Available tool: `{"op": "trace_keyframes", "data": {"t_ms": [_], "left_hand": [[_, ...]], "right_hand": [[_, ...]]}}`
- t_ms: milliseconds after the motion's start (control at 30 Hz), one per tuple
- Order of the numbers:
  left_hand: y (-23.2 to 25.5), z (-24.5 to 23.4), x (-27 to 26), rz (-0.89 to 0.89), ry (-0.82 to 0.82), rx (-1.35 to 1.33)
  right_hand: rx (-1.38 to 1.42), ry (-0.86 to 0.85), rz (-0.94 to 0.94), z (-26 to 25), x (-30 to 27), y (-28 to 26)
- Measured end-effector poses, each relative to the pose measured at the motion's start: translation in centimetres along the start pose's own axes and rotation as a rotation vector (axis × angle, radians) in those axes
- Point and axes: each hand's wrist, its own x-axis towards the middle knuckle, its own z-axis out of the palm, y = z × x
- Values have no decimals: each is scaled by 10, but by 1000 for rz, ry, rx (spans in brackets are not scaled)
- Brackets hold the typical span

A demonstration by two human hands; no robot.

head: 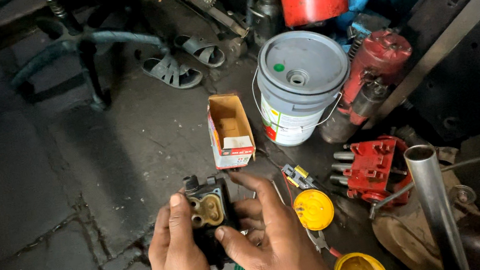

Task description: The person disassembles and reassembles a carburetor, handling the black housing, a plastic float, and small brass components by hand on a workshop floor. They pick up small parts from the ground and fit them into the main assembly.

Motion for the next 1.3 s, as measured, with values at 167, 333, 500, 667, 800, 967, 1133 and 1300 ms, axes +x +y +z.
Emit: {"op": "trace_keyframes", "data": {"t_ms": [167, 333, 500, 667, 800, 967, 1133, 1300], "left_hand": [[2, 2, 0, 9, -3, -2], [6, 1, 1, -52, 44, 41], [1, -1, 4, -28, 35, 30], [0, -4, 6, -26, 16, 9], [-2, -6, 6, -31, 12, 14], [-1, -8, 7, -3, -10, 69], [0, -10, 5, -21, -14, 76], [1, -12, 6, -35, -21, 70]], "right_hand": [[-32, 21, 10, 1, -1, 1], [-81, 18, -1, 4, -2, -2], [-39, 4, 42, 4, -1, -4], [-35, -12, 6, 4, 0, -3], [-42, -13, -40, 4, -1, 0], [-58, -21, -46, 4, 1, 0], [-97, -6, -46, 5, 0, -2], [-144, 5, -52, 6, -1, -2]]}}
